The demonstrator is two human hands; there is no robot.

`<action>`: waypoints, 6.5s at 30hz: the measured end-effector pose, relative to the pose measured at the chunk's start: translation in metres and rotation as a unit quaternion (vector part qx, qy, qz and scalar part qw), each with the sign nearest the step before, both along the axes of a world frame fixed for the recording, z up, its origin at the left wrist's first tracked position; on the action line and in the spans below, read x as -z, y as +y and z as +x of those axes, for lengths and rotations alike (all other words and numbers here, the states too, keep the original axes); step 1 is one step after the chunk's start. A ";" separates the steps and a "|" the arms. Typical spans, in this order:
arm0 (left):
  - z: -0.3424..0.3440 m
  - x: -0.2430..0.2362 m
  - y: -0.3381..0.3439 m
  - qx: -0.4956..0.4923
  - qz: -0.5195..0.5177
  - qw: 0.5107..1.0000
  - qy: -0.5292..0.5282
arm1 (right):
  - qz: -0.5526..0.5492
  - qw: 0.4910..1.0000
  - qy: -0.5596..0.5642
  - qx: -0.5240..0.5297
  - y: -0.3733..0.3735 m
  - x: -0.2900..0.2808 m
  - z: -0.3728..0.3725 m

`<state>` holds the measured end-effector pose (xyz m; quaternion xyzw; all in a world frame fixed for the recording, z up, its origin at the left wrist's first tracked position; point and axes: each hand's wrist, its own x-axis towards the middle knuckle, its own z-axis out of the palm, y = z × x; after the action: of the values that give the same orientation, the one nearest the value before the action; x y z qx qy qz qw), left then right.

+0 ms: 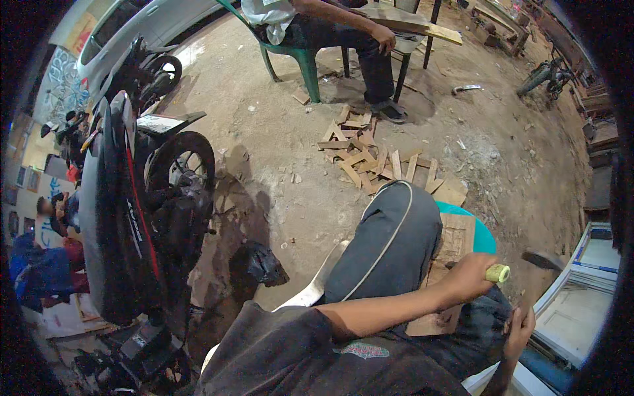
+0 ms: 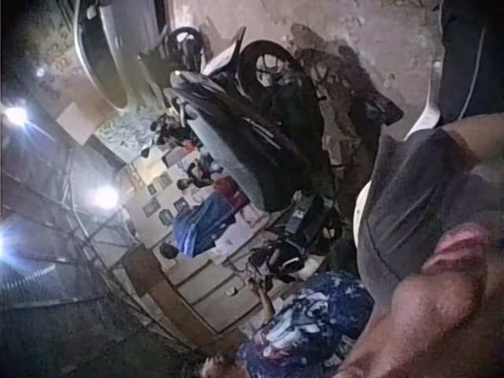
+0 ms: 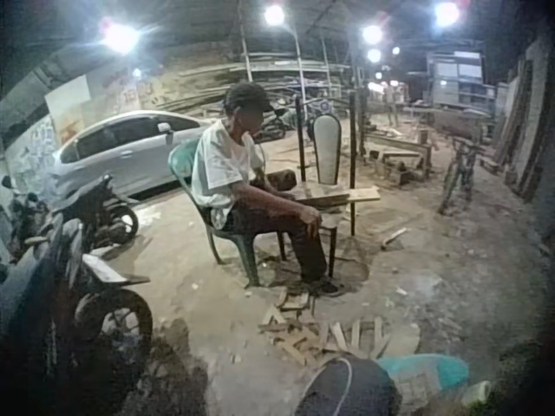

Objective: The person carves a piece of wood held on their lap by striking a chisel with a hammer.

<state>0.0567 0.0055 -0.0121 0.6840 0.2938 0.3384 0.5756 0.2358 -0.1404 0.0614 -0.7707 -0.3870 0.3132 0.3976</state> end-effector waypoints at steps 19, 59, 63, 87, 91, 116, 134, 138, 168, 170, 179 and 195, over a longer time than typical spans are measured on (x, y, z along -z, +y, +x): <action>0.001 -0.002 0.002 -0.036 0.003 0.999 -0.039 | 0.106 0.973 -0.176 -0.102 -0.045 -0.018 0.038; 0.000 -0.003 -0.001 -0.024 0.022 0.999 -0.017 | 0.028 0.901 -0.407 -0.147 -0.042 -0.029 0.035; -0.002 -0.004 0.000 -0.054 0.045 0.997 -0.028 | 0.145 0.962 -0.227 0.041 -0.037 -0.031 0.033; -0.017 -0.013 0.006 -0.038 0.059 0.995 0.073 | 0.034 0.969 0.226 -0.096 0.106 -0.010 -0.041; -0.018 -0.018 0.004 -0.039 0.044 0.994 0.088 | 0.023 0.976 0.163 -0.142 0.103 -0.003 -0.036; -0.008 -0.003 -0.007 -0.002 0.065 0.995 0.073 | 0.066 0.952 0.208 -0.214 0.086 0.036 0.001; -0.012 -0.015 -0.003 0.040 0.063 0.991 0.109 | 0.040 0.949 0.232 -0.210 0.082 0.034 0.005; -0.011 -0.013 -0.004 0.041 0.072 0.989 0.120 | 0.062 0.958 0.192 -0.205 0.082 0.035 0.005; -0.002 -0.008 -0.009 -0.018 0.068 0.995 -0.075 | 0.038 0.971 0.187 -0.141 0.079 0.034 0.003; -0.003 -0.007 -0.007 -0.005 0.051 0.998 -0.046 | 0.063 0.985 0.156 -0.046 0.068 0.052 0.008; 0.002 0.001 -0.007 -0.006 0.041 0.999 0.009 | -0.015 0.988 -0.101 -0.114 0.018 -0.007 0.048; -0.001 0.000 -0.002 -0.030 0.048 0.996 -0.064 | -0.082 0.982 -0.126 -0.117 0.024 -0.045 0.037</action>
<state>0.0559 0.0040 -0.0124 0.6787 0.2602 0.4127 0.5489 0.2731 -0.1161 0.1065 -0.7835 -0.4946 0.2882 0.2416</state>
